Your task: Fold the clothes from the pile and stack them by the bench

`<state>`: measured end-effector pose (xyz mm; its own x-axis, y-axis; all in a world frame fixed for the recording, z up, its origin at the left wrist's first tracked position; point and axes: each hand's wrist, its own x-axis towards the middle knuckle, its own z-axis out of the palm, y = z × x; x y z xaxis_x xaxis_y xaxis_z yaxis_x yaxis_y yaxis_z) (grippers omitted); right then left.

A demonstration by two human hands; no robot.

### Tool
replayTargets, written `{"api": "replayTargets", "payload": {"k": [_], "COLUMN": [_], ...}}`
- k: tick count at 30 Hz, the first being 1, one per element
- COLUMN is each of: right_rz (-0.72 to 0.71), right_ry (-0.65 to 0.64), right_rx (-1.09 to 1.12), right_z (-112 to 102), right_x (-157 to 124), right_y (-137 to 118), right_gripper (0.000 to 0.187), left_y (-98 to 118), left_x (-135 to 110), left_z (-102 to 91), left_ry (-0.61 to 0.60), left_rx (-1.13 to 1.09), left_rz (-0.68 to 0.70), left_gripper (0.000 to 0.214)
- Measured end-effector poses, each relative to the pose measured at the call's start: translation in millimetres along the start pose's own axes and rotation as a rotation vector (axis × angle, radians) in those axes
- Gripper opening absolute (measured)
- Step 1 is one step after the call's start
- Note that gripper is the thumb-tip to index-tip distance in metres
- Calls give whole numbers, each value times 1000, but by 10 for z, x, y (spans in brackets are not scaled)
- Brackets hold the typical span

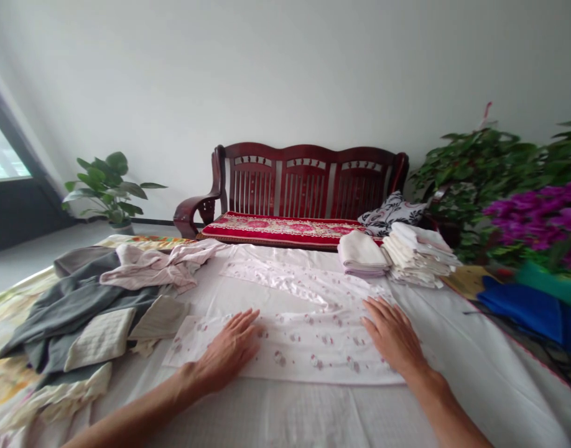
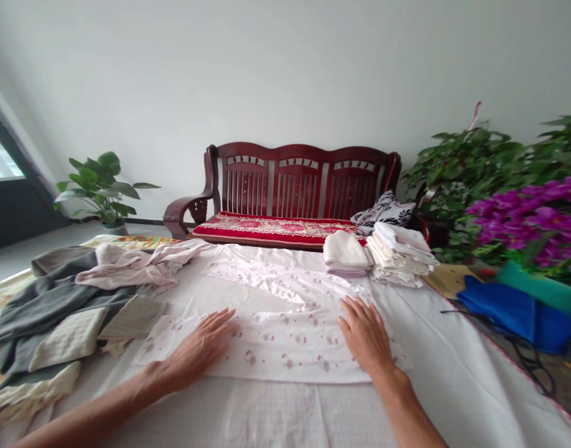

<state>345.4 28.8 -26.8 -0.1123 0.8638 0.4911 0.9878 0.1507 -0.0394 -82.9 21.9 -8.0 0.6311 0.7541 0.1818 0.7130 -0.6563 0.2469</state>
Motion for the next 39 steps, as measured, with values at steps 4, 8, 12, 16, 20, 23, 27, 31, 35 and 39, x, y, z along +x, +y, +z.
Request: {"api": "replayTargets", "payload": {"k": [4,8,12,16,20,23,27,31,35,39], "right_rz": [-204,-251,-247,-254,-281,-329,-364,-364,-384,-420], "right_ry": [36,-73,-102,-91,-101,-150,-192,-203,-211,-190], "right_rx": [275,370,427,415,383,390,402,414,429,442], "right_z": [-63,-51,-82,-173,-238,-261,-281,-285,-268,-238], "right_x": [43,42,31,16,-6,-16,-11,-9,-23,-36], "right_y": [-319,-496,-464,-475,-605,-707,-769,-771,-770,-763], "right_gripper": [36,33,25,26,28,25,22,19,16,18], "left_y": [460,803,907,875,816,835,926,972,939,913], "left_x": [432,825,942,1036,1290,1504,1723,1824,1850,1856], "left_z": [146,308,357,253,157,172,258,326,360,392], "left_ry": [85,46,4,13,20,-26,-67,-50,-15,22], "left_rx": [-45,-46,-85,-126,-104,-76,-75,-73,-44,-11], "left_rz": [72,165,222,11,-220,-291,-346,-408,-442,-433], "left_gripper": [50,66,48,27,28,30,31,24,26,25]}}
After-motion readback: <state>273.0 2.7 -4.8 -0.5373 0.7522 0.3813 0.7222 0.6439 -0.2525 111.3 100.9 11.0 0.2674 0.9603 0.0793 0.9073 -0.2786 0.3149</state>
